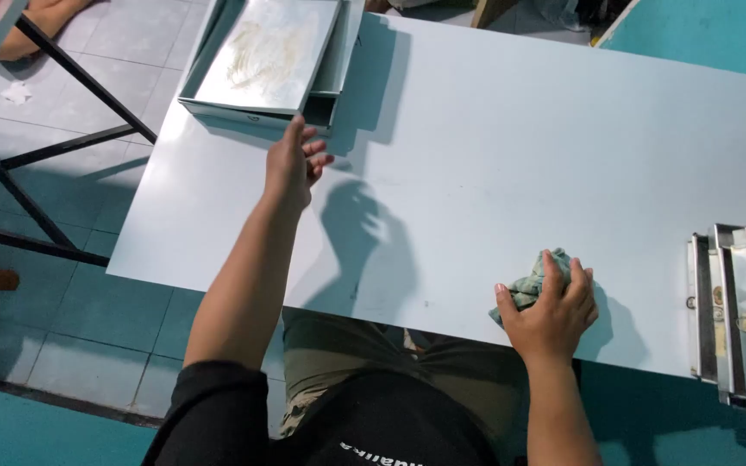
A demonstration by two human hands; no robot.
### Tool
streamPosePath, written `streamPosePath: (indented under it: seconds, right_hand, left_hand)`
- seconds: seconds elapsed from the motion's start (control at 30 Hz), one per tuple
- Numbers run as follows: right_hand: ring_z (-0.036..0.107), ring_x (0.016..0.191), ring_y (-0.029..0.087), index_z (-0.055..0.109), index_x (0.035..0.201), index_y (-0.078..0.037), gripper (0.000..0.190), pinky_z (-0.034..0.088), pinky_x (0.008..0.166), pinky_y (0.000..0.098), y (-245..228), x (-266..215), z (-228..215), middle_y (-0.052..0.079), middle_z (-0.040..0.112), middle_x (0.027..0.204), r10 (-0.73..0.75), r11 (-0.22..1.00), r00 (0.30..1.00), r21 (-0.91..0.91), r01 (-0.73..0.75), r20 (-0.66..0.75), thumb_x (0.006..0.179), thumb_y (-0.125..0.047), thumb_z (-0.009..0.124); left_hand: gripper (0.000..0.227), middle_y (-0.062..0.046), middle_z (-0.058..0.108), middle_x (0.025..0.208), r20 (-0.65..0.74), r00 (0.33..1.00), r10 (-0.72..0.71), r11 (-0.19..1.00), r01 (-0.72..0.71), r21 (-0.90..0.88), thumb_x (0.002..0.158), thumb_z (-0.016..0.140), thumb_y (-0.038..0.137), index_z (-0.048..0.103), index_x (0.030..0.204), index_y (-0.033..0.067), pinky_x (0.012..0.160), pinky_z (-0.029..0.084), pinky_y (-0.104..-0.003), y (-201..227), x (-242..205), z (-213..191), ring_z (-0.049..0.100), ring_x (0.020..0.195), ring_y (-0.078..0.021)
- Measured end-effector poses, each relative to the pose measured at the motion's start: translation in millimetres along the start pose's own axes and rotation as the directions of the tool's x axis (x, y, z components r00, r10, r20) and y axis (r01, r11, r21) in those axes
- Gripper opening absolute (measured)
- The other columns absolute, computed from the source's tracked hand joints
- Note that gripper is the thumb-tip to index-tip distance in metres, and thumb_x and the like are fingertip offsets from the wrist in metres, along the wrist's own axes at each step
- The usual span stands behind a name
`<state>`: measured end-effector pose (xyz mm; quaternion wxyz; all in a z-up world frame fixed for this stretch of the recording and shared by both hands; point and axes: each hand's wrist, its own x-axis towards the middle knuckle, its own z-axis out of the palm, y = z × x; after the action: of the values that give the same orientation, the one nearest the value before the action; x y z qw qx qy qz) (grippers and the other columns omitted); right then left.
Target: The person wipes the inside of a rectangular metal tray with a cloth, then flips it over to clean the exterior surface. They repeat this process with a second tray, scrubbing the interior and exterior surfaces thoroughly.
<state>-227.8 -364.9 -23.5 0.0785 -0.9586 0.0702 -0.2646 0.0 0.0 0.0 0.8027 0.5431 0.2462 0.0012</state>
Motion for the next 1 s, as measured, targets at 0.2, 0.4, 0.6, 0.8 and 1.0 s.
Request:
streamPosePath:
  seconds: [0.2,0.4,0.6,0.8,1.0]
  right_hand:
    - [0.041,0.136,0.052,0.053,0.146,-0.015,0.08,0.037,0.095,0.066,8,-6,14,0.019,0.038,0.148,-0.028,0.997,1.0,-0.075,0.028,-0.001,0.074,-0.038,0.08]
    - [0.04,0.137,0.051,0.052,0.146,-0.016,0.079,0.035,0.096,0.0658,3,-6,14,0.019,0.038,0.149,-0.015,0.997,1.0,-0.073,0.014,-0.021,0.075,-0.038,0.079]
    - [0.05,0.13,0.049,0.059,0.141,-0.014,0.064,0.049,0.095,0.0667,3,-6,9,0.019,0.044,0.148,-0.025,0.993,1.0,-0.114,0.022,-0.017,0.088,-0.048,0.072]
    - [0.055,0.125,0.048,0.057,0.129,-0.015,0.056,0.052,0.089,0.0621,35,3,4,0.017,0.05,0.136,0.171,0.967,0.969,0.156,-0.199,0.179,0.082,-0.022,0.085]
    - [0.051,0.107,0.03,0.049,0.134,-0.013,0.042,0.042,0.093,0.0442,152,-23,42,0.01,0.049,0.115,0.456,0.716,0.89,0.589,-0.374,0.011,0.108,-0.035,0.073]
  left_hand:
    - [0.055,-0.012,0.068,0.084,-0.149,0.988,-0.039,0.997,0.048,0.06,0.097,0.054,0.052,0.065,0.108,-0.0009,0.051,0.057,-0.025,32,29,17,0.077,0.066,-0.0217]
    - [0.025,-0.008,0.067,0.063,-0.213,0.975,0.071,0.997,-0.073,-0.002,0.092,0.048,0.021,0.064,0.086,0.0023,0.04,0.054,-0.024,-3,57,21,0.07,0.048,-0.0206]
    - [0.035,-0.015,0.052,0.047,0.011,0.972,0.235,0.945,-0.231,0.234,0.083,0.038,0.014,0.052,0.052,0.0024,0.047,0.042,-0.034,5,-47,-1,0.052,0.044,-0.0216]
    - [0.037,-0.016,0.058,0.056,0.411,0.903,0.122,0.947,-0.229,0.223,0.103,0.047,0.019,0.064,0.075,0.0019,0.038,0.05,-0.032,-79,-81,-77,0.063,0.045,-0.0257]
    - [0.041,-0.013,0.061,0.055,0.551,0.819,-0.164,0.905,-0.098,0.415,0.105,0.045,0.025,0.066,0.077,0.002,0.04,0.053,-0.035,-98,-123,-104,0.063,0.045,-0.0247]
